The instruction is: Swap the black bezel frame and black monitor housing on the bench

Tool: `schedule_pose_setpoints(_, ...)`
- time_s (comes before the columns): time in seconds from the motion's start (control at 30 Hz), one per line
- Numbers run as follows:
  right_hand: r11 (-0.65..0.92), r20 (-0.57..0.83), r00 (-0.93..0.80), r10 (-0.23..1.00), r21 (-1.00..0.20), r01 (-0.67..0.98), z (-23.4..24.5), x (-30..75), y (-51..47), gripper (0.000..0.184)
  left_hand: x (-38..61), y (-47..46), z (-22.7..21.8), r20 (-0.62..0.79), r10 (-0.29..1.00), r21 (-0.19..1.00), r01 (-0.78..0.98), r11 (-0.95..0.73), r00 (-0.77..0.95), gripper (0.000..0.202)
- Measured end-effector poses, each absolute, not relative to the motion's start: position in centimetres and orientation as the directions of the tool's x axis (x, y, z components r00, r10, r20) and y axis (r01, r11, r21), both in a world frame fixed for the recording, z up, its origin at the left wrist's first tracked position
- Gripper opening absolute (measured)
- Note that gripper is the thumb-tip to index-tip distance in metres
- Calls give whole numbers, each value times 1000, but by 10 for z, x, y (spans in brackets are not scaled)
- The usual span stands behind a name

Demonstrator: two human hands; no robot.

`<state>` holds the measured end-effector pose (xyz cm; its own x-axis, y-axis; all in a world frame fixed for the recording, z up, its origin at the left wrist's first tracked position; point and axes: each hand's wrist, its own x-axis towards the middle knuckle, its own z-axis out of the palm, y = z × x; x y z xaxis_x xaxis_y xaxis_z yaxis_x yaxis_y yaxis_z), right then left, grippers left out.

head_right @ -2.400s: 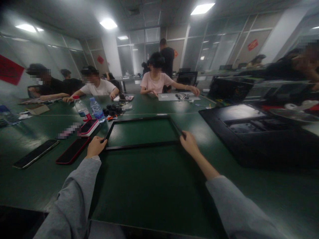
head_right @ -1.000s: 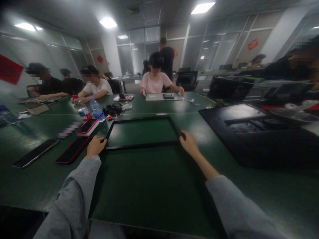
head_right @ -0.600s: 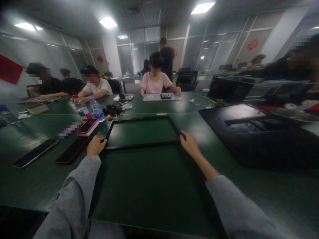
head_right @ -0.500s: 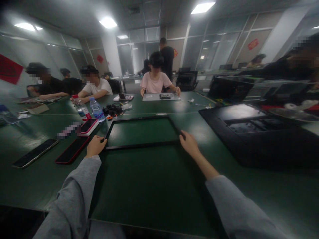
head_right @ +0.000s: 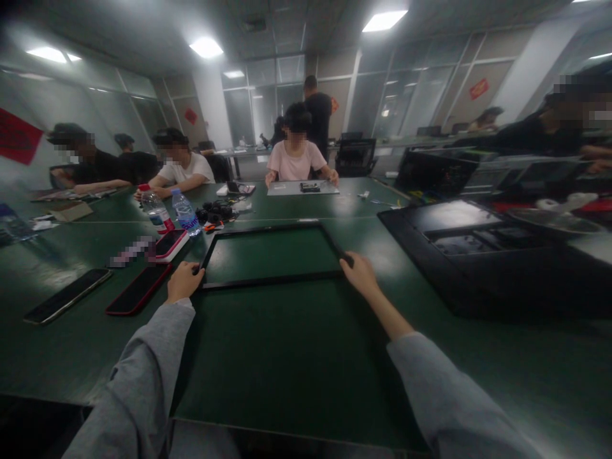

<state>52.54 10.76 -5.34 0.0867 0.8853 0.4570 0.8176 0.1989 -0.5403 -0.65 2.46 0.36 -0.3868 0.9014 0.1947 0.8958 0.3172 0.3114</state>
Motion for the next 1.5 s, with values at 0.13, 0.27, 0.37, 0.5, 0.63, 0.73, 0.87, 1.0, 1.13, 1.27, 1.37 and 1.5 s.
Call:
schedule_pose_setpoints(0.13,231,481,64,874,-529,816,-52,524,106,39,-4,23,4,203,902,320,897,306,-381,38)
schedule_pose_setpoints(0.27,217,481,71,874,-516,828,-52,524,106,41,-3,22,4,212,911,302,910,285,-355,37)
schedule_pose_setpoints(0.37,235,487,57,872,-518,822,-52,524,105,42,-3,23,4,212,918,283,920,271,-336,36)
schedule_pose_setpoints(0.5,255,479,38,877,-532,807,-49,523,101,43,-2,22,4,232,915,258,928,269,-329,35)
schedule_pose_setpoints(0.63,263,477,40,878,-550,793,-44,522,98,45,-2,23,3,237,914,252,929,271,-331,36)
schedule_pose_setpoints(0.73,263,477,57,877,-577,773,-41,520,96,45,-3,23,2,246,913,250,931,265,-326,37)
schedule_pose_setpoints(0.87,247,455,89,886,-626,739,-37,518,93,44,-4,24,2,244,918,232,938,257,-312,41)
schedule_pose_setpoints(1.0,234,432,95,897,-646,727,-35,517,92,45,-6,27,1,214,927,226,939,260,-308,43)
schedule_pose_setpoints(1.13,231,426,89,900,-642,731,-36,518,91,44,-7,29,-1,221,930,231,942,243,-294,42)
schedule_pose_setpoints(1.27,252,449,60,892,-601,759,-36,519,90,42,-6,30,-1,228,932,231,946,228,-281,42)
schedule_pose_setpoints(1.37,237,452,44,891,-546,803,-35,518,89,42,-6,29,-1,229,931,219,947,237,-286,39)
schedule_pose_setpoints(1.5,198,436,49,898,-501,842,-32,517,88,41,-5,28,-2,249,924,200,948,246,-292,37)
